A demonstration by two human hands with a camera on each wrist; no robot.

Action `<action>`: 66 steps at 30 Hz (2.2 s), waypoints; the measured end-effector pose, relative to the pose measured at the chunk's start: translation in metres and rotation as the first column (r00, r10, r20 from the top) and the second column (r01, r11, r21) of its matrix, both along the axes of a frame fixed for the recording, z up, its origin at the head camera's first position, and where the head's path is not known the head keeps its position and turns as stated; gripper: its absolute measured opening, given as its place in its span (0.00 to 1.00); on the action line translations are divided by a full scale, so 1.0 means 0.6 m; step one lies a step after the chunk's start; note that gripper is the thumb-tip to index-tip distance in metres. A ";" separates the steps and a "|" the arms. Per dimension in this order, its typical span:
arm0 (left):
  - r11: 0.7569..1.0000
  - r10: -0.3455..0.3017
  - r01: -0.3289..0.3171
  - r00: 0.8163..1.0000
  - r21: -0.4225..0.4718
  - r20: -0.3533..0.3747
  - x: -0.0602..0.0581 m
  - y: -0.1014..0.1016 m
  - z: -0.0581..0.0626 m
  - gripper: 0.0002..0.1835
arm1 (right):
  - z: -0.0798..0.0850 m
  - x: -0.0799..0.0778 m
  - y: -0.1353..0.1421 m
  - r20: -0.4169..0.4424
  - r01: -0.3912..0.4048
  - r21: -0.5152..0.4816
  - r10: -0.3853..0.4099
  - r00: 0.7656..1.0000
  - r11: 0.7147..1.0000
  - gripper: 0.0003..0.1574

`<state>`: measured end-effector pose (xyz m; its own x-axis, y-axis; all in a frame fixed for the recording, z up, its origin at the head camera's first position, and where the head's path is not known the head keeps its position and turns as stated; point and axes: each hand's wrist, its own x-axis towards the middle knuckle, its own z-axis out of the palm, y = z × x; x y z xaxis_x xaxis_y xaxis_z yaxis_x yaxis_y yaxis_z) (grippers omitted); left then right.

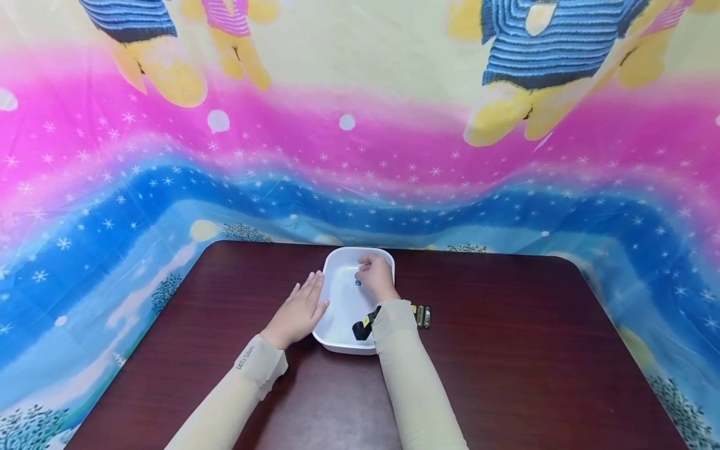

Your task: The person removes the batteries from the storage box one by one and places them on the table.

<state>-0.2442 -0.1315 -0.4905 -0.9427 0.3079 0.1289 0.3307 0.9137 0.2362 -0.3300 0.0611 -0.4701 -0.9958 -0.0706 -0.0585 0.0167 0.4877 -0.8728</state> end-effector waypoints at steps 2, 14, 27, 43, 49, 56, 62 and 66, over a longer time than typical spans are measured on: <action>1.000 0.001 -0.001 1.000 0.001 0.002 0.001 0.001 0.000 0.34 | -0.003 0.001 0.000 0.011 0.011 0.004 -0.011 1.000 1.000 0.19; 1.000 0.005 -0.005 1.000 -0.002 0.003 -0.001 0.001 -0.001 0.35 | -0.013 -0.002 -0.006 0.062 0.060 0.034 -0.062 0.996 0.998 0.23; 1.000 0.004 -0.004 1.000 0.003 0.009 0.000 0.002 0.000 0.35 | -0.014 -0.002 -0.005 0.095 0.040 0.057 -0.045 0.994 0.998 0.30; 1.000 0.001 -0.001 1.000 -0.007 0.019 -0.001 -0.001 -0.003 0.35 | -0.031 -0.010 -0.015 0.055 0.054 0.163 -0.064 0.996 0.985 0.32; 1.000 0.000 0.000 1.000 -0.007 0.017 -0.001 -0.001 -0.004 0.35 | -0.031 -0.010 -0.015 0.038 0.055 0.194 -0.064 0.997 0.979 0.31; 1.000 0.004 -0.004 1.000 -0.011 0.020 -0.002 -0.002 -0.003 0.35 | -0.036 -0.013 -0.016 0.056 0.053 0.192 -0.065 0.996 0.980 0.30; 1.000 0.002 -0.002 1.000 -0.002 0.022 0.000 -0.001 0.001 0.34 | -0.038 -0.013 -0.016 0.061 0.063 0.186 -0.075 0.995 0.981 0.29; 1.000 0.003 -0.003 1.000 -0.002 0.024 0.000 -0.001 0.001 0.35 | -0.037 -0.013 -0.015 0.062 0.061 0.189 -0.074 0.995 0.980 0.29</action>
<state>-0.2439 -0.1322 -0.4898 -0.9464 0.3051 0.1059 0.3221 0.9151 0.2426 -0.3376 0.0520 -0.4921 -0.9911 0.0149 -0.1322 0.1113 0.6374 -0.7625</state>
